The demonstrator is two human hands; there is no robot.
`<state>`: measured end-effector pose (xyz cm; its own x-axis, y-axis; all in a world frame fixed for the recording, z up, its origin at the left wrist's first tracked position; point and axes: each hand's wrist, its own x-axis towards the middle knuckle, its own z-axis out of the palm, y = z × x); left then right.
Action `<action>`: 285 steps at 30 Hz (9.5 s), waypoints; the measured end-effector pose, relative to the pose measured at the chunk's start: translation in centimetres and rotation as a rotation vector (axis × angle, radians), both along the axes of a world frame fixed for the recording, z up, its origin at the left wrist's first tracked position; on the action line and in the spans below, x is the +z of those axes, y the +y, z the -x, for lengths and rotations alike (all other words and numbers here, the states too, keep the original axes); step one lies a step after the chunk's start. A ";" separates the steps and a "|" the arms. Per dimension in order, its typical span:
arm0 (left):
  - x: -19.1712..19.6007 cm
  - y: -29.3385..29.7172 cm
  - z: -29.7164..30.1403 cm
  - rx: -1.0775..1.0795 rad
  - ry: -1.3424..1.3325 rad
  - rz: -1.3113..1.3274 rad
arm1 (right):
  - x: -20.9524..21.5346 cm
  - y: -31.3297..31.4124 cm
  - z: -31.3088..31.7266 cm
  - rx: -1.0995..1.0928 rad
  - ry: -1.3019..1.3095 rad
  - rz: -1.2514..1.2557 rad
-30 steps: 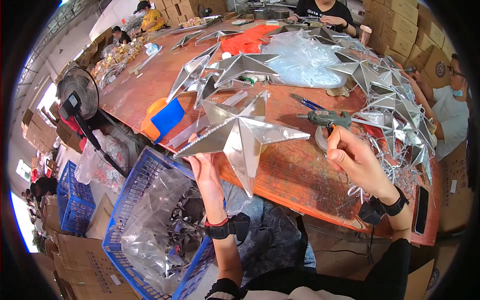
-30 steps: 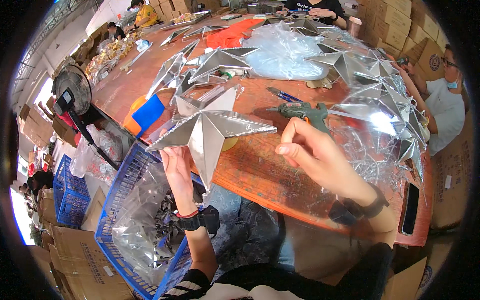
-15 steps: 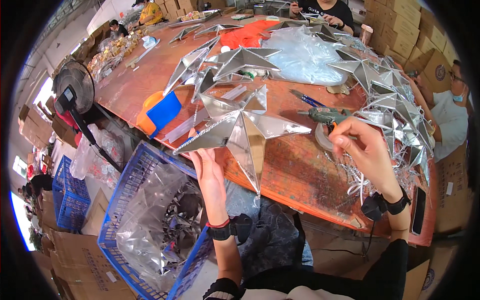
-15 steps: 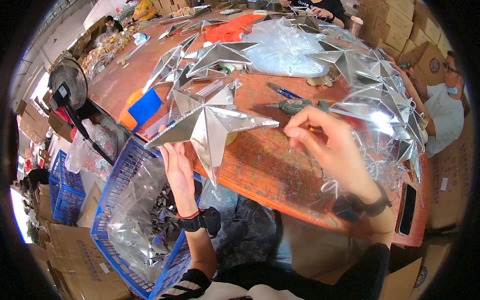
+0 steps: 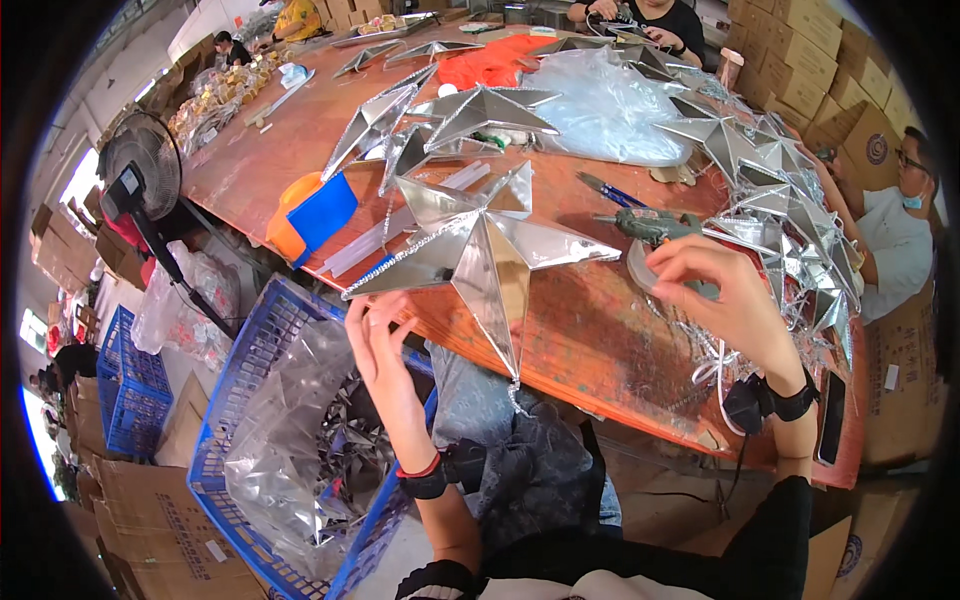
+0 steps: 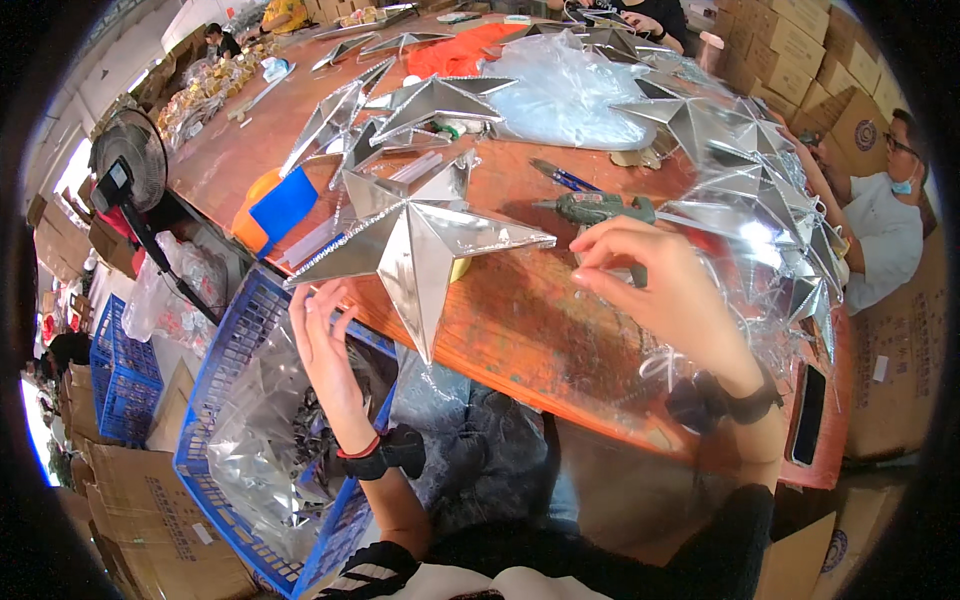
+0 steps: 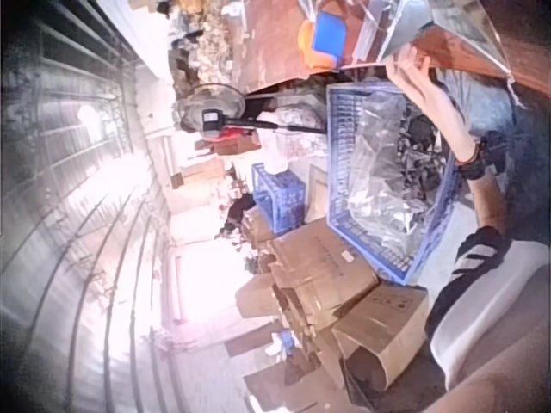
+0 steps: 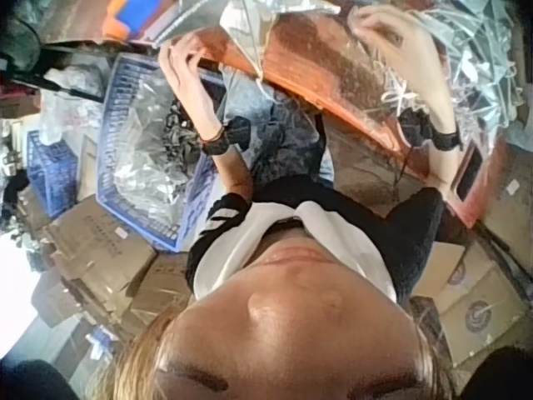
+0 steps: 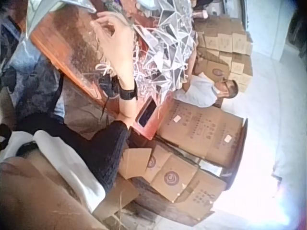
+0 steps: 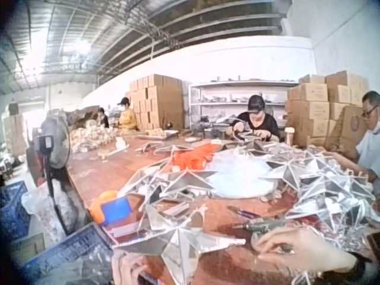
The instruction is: Use a glue gun to attach beaded strings to decorative silver stars in a workshop.
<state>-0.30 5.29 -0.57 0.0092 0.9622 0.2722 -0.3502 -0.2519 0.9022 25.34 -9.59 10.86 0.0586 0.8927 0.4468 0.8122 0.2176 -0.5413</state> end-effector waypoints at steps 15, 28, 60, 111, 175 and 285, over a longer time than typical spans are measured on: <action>1.5 -0.9 2.5 -0.121 0.386 -0.110 | 0.1 -0.9 -3.0 -0.294 -0.183 0.146; 3.5 -4.5 0.1 -0.735 0.518 -0.121 | -1.2 0.3 -6.1 -0.420 -0.067 0.593; 3.7 -4.0 0.8 -0.927 0.536 -0.201 | 3.3 -3.0 3.1 -0.333 0.561 -0.040; 2.2 -3.9 -0.2 -1.114 0.410 -0.172 | -0.4 -4.5 2.8 0.063 0.659 0.420; 1.6 -3.3 0.0 -1.064 0.396 -0.311 | 0.2 1.4 5.1 -0.167 0.332 0.222; 2.9 -10.2 4.5 -1.036 0.292 0.324 | -0.1 -1.2 9.3 0.727 -0.061 0.162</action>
<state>-4.76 -4.93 2.36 0.8684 0.4779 -0.1326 -0.0191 0.2993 0.9540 16.03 -10.78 10.71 -0.5925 0.7514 0.2902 0.5234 0.6330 -0.5704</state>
